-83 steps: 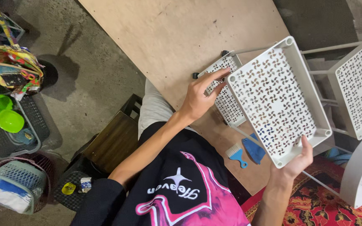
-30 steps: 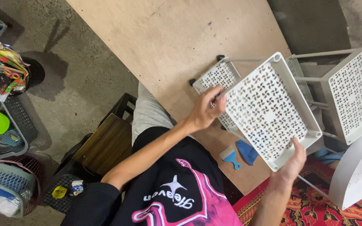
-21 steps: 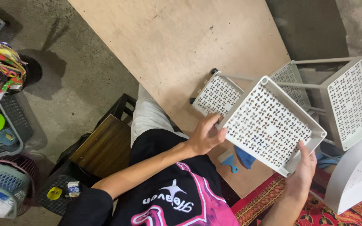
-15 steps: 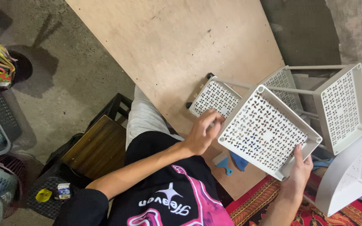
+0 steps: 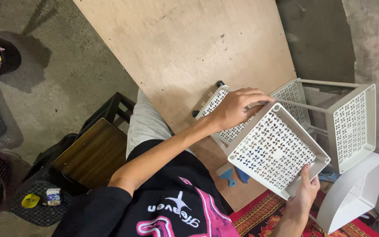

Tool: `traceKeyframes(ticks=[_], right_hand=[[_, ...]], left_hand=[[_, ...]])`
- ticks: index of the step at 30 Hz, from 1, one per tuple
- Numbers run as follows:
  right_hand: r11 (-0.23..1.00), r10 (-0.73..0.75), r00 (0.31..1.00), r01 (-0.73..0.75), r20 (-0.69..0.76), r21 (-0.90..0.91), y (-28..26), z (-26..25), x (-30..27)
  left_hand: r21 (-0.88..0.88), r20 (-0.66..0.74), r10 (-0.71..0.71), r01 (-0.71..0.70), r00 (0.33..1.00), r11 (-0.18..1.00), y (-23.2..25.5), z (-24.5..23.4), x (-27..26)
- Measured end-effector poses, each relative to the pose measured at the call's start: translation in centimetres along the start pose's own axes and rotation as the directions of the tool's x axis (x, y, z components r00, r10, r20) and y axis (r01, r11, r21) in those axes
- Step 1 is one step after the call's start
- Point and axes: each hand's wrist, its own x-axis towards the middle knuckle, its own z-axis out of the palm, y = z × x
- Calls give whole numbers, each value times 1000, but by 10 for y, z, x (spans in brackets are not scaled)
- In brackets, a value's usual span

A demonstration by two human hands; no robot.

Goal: The person cleans white plastic shelf components with a blue cloth and a small brush, then inserts white rods into the holes of the perforated trays to assemble a two-tier rolling cart. The person wipes the assembled frame and places the trays onto the rods.

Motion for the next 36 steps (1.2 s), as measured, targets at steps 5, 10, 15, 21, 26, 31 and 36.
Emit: traceKeyframes(ticks=[5,10,15,21,26,31,36], right_hand=[[999,-10,999,9,32,41,-1,1,-4],[999,-19,999,17,50,43,0,-2,-4],[1000,-28,999,28,37,15,-1,1,-5],[999,-33,999,33,32,6,-6,4,-8],[999,-33,999,34,34,-10,-8,6,-10],[999,-26,999,27,21,-36,-12,9,-11],[998,-25,1000,26,9,-65,-13,11,-15]], left_hand=[[-28,-34,-2,1,999,1000,-3,-1,-6],[-50,-45,-3,0,999,999,0,-2,-5],[-71,-42,-24,21,999,997,2,-8,-4],[-80,-11,-36,35,999,996,1,-9,-4],[-74,-6,-35,34,999,997,-3,-6,-5],[-112,7,-48,48,999,993,-4,-6,-8],[-293,17,-70,72,997,953,-3,-13,-2]])
